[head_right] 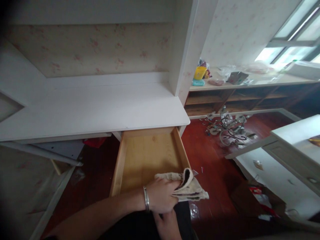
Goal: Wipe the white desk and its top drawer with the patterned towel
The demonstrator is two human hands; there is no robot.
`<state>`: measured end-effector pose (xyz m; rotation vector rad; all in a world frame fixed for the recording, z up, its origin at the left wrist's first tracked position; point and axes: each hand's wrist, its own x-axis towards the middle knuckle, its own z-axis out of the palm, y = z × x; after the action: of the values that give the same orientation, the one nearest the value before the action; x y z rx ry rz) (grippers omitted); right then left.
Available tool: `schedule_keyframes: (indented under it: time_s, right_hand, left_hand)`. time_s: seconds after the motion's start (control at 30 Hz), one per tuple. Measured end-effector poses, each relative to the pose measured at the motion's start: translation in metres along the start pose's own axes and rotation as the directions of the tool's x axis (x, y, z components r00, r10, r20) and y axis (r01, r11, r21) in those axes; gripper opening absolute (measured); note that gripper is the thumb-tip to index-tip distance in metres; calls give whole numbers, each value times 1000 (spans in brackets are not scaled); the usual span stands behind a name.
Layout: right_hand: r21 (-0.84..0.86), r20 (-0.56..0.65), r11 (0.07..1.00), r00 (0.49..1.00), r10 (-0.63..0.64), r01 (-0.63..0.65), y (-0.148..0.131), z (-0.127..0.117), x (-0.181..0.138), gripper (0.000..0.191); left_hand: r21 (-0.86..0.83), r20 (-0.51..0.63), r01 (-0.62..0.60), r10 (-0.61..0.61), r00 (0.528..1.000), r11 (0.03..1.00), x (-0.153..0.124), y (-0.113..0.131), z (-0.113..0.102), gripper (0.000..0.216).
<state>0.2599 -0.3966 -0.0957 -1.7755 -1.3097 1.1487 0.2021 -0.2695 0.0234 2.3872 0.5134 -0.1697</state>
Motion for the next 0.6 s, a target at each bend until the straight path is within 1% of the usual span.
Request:
schedule_keyframes:
  time_s: [0.07, 0.13, 0.2, 0.27, 0.3, 0.33, 0.4, 0.43, 0.47, 0.5, 0.53, 0.57, 0.6]
  right_hand:
    - [-13, 10, 1000, 1000, -10, 10, 0, 0, 0, 54]
    - [-21, 45, 1000, 999, -12, 12, -2, -1, -1, 57]
    - [-30, 50, 999, 999, -12, 13, -3, -1, -1, 60]
    - [-40, 47, 999, 999, -17, 19, -3, -1, -1, 62]
    - [-41, 49, 999, 999, -18, 20, -4, -1, -1, 62]
    - [-36, 53, 999, 998, -18, 20, -4, -1, 0, 61]
    - [-13, 65, 1000, 998, -18, 19, -4, -1, 1, 60]
    - [-3, 67, 1000, 998, -20, 21, -5, -2, 2, 60]
    - [4, 65, 1000, 998, -22, 22, -5, -2, 3, 60]
    - [8, 65, 1000, 998, -24, 24, -6, -2, 3, 60]
    - [6, 65, 1000, 998, -27, 26, -6, -3, 3, 60]
    - [2, 67, 1000, 997, -28, 28, -7, -3, 3, 61]
    - [-4, 67, 1000, 997, -27, 27, -7, -3, 3, 61]
  left_hand:
    - [-26, 11, 66, -66, 998, 997, 25, 6, 0, 38]
    - [-62, 43, 87, -85, 995, 994, 35, 7, -9, 36]
    - [-125, 82, 104, -94, 992, 987, 33, 5, -28, 35]
    - [-204, 82, 128, -114, 990, 971, 25, 3, -51, 35]
    - [-240, 55, 117, -107, 993, 964, 20, 3, -61, 36]
    - [-267, 12, 79, -79, 997, 960, 17, 4, -70, 36]
    - [-274, -101, -75, 49, 994, 959, 15, 7, -76, 39]
    - [-237, -155, -173, 139, 978, 956, 17, 7, -74, 42]
    - [-166, -189, -270, 238, 953, 949, 21, 7, -69, 45]
    - [-67, -198, -343, 325, 925, 937, 26, 5, -61, 48]
    - [49, -178, -389, 391, 903, 920, 33, 1, -51, 52]
    - [170, -131, -410, 433, 892, 896, 41, -5, -42, 54]
    - [279, -82, -398, 435, 897, 874, 49, -12, -32, 56]
